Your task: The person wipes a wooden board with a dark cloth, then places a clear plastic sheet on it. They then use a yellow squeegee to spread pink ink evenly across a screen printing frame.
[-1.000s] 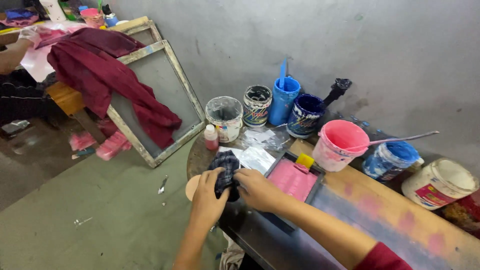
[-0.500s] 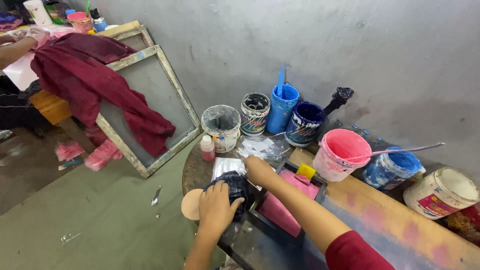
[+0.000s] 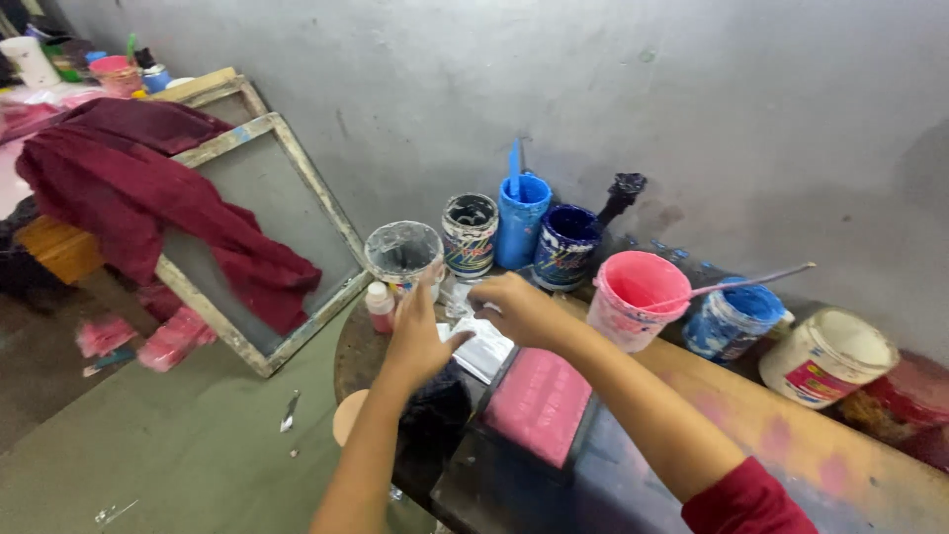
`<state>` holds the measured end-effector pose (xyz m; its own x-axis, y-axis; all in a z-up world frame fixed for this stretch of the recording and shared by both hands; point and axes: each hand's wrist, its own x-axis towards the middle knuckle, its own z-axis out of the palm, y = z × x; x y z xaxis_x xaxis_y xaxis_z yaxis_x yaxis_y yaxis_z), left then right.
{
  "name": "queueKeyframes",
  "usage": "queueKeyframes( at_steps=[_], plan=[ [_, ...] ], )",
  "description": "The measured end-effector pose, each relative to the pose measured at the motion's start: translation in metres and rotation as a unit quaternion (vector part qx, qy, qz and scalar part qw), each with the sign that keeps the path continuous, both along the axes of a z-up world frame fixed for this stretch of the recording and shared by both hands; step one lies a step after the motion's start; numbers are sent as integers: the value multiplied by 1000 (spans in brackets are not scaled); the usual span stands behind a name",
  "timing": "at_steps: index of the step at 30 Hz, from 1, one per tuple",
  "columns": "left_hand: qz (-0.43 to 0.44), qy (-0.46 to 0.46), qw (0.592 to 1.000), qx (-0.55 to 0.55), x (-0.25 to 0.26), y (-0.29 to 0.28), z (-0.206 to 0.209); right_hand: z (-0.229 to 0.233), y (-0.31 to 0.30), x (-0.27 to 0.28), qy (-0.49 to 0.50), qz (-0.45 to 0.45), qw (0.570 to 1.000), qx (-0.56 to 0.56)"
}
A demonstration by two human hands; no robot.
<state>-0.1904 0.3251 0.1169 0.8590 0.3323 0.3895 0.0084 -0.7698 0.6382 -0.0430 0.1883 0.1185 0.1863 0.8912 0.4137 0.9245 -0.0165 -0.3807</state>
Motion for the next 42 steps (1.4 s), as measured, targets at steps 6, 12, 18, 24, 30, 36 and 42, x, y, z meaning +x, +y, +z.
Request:
queueKeyframes(
  at_steps=[6,12,18,24,30,36,42],
  plan=[
    [-57,38,996,50,86,9,-17,54,-89,18,-73,-103,981,149],
    [-186,31,982,-6,95,-43,27,82,-234,22,167,-290,921,197],
    [-301,112,947,-2,121,-126,45,6,-372,52,360,-354,828,242],
    [-341,178,919,89,157,-200,24,-53,-461,42,389,-422,770,278],
    [-258,-67,870,414,169,-255,-57,-119,-517,31,409,-520,705,257],
    [-388,107,915,22,97,-283,19,-166,-541,29,334,-581,704,236],
    [-434,184,805,-360,91,-295,-8,-184,-542,28,276,-623,709,181]
  ],
)
